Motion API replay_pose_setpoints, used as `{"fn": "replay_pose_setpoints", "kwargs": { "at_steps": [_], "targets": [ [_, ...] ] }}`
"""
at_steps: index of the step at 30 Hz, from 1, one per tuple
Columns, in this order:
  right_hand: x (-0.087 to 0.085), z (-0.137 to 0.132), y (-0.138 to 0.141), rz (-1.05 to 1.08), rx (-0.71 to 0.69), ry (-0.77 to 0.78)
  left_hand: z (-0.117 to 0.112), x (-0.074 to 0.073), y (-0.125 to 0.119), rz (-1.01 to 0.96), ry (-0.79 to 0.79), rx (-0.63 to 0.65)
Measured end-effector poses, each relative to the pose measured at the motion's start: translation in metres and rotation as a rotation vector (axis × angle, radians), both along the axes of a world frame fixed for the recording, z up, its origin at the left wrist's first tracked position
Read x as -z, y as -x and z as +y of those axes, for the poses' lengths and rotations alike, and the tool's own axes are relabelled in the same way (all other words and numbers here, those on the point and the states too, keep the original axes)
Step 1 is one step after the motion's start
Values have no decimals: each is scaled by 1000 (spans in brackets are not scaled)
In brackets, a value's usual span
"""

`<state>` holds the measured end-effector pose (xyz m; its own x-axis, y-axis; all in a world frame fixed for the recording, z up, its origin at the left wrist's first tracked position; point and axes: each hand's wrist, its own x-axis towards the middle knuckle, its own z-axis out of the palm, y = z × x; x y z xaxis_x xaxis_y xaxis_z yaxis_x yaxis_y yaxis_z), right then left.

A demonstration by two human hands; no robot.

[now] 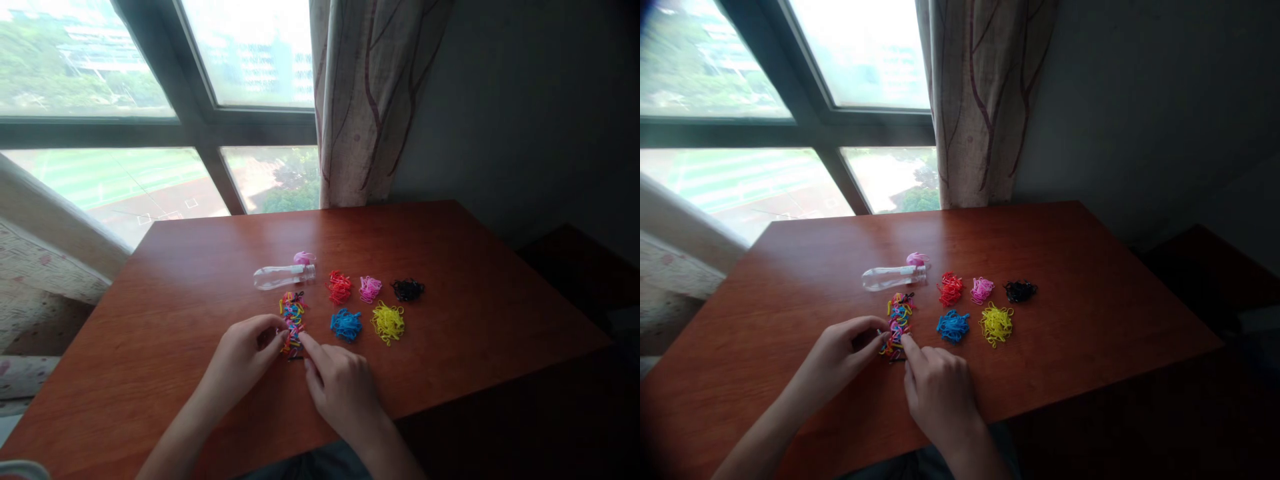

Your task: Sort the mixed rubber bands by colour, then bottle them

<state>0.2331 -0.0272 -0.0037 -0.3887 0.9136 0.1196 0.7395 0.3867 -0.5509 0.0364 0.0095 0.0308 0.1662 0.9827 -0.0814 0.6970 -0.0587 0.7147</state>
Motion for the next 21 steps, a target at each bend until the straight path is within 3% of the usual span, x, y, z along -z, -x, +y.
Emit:
{"fn": "replay_pose_setpoints", "kwargs": {
  "at_steps": [7,21],
  "targets": [
    [-7,0,2,-164,-54,-41,-3,-1,-6,-33,1,27],
    [-1,-1,2,-108,-39,-84,-5,-5,8,-139,-4,-9]
  ]
}}
